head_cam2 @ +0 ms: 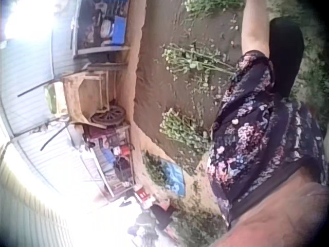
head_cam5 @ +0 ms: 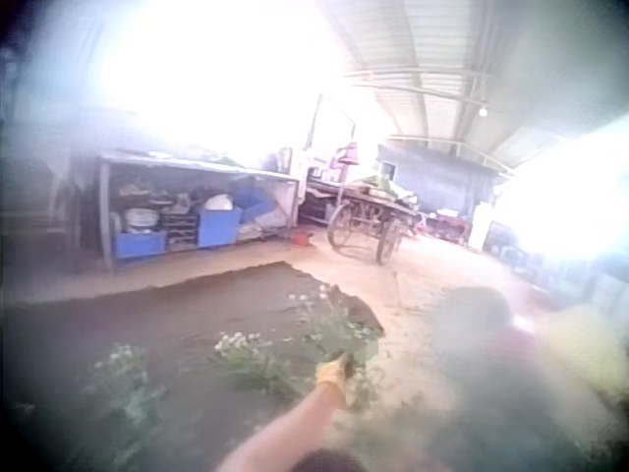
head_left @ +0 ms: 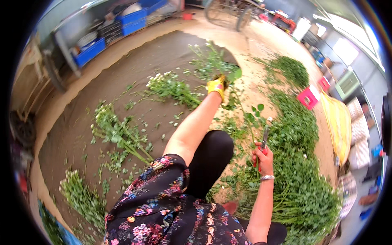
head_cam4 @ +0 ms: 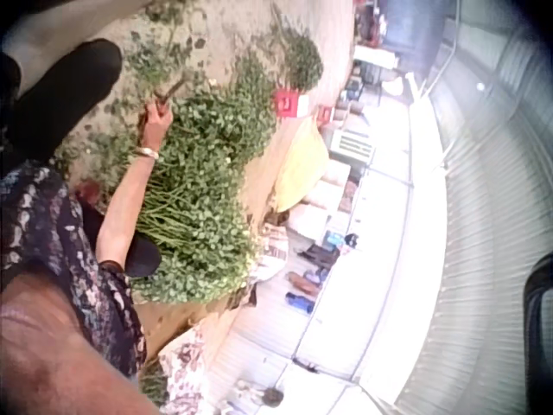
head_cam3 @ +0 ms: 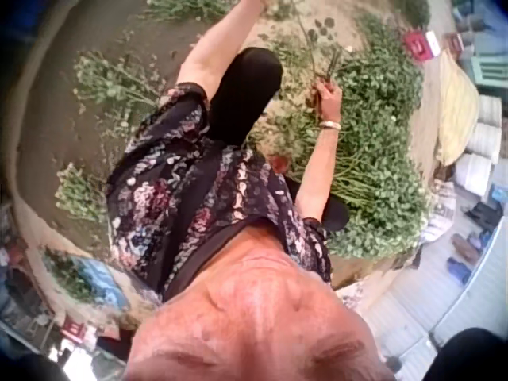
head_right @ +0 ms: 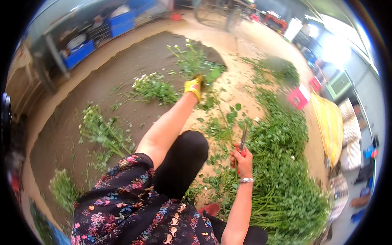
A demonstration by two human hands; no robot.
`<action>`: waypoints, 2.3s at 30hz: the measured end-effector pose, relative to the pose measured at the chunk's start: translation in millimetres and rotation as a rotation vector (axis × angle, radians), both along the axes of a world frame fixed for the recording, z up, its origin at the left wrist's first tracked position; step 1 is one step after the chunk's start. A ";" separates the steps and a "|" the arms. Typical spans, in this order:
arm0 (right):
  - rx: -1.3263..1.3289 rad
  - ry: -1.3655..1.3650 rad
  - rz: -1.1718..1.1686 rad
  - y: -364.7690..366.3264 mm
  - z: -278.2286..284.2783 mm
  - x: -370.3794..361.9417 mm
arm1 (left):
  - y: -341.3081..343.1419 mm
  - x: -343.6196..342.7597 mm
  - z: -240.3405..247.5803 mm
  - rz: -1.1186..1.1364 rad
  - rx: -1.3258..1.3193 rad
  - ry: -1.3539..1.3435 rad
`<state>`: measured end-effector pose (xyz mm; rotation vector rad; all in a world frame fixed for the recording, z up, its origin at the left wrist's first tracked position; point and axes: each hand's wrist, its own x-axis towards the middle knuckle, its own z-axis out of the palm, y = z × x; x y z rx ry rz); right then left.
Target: The person trims leaves from flower stems using shears and then lays the trimmed flowers on a mat on the floor.
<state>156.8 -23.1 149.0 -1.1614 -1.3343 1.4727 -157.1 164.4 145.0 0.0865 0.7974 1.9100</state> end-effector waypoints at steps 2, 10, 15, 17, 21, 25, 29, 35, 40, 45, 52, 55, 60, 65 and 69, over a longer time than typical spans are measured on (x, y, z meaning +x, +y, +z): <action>0.044 -0.062 0.033 3.5 2.4 -3.7 | -13.1 -3.9 -21.0 -0.060 0.096 -0.013; -0.118 -0.078 0.214 32.8 -53.8 -40.8 | -157.4 27.2 -141.2 -0.617 0.115 -0.133; -0.302 -0.064 0.380 20.7 -83.8 -100.9 | -205.1 28.1 -123.1 -0.260 -0.094 -0.117; -0.246 -0.136 0.453 19.2 -98.5 -122.7 | -219.7 3.5 -138.5 -0.115 -0.062 -0.117; -0.206 -0.185 0.483 32.7 -126.6 -123.1 | -283.9 -83.5 -133.9 -0.040 -0.323 0.228; -0.201 -0.337 0.494 64.2 -118.5 -105.4 | -369.8 -162.8 -171.2 0.072 -0.536 0.262; -0.184 -0.489 0.457 103.4 -97.6 -60.5 | -404.9 -201.2 -200.8 0.259 -0.588 0.125; 0.041 -0.826 0.480 101.6 -38.7 17.6 | -388.8 -219.9 -230.1 0.294 -0.665 0.125; -0.102 -0.846 0.341 74.3 -27.8 94.6 | -361.0 -231.2 -247.4 0.224 -0.793 0.188; -0.265 -0.903 0.237 47.7 -50.8 164.2 | -337.0 -240.3 -277.0 0.163 -0.828 0.135; -0.396 -0.767 0.152 -4.6 -67.5 168.0 | -322.5 -234.0 -272.6 0.076 -0.935 0.129; -0.414 -0.706 0.189 -0.6 -58.3 162.8 | -339.9 -263.0 -361.4 0.019 -1.052 0.418; -0.435 -0.687 0.094 -10.8 -51.7 170.0 | -333.7 -249.3 -295.1 0.139 -0.860 0.127; -0.417 -0.728 0.078 -17.7 -46.7 175.9 | -336.0 -248.0 -289.8 0.180 -0.900 0.131; -0.420 -0.720 0.100 -16.9 -43.8 178.7 | -341.0 -254.4 -312.4 0.220 -0.908 0.194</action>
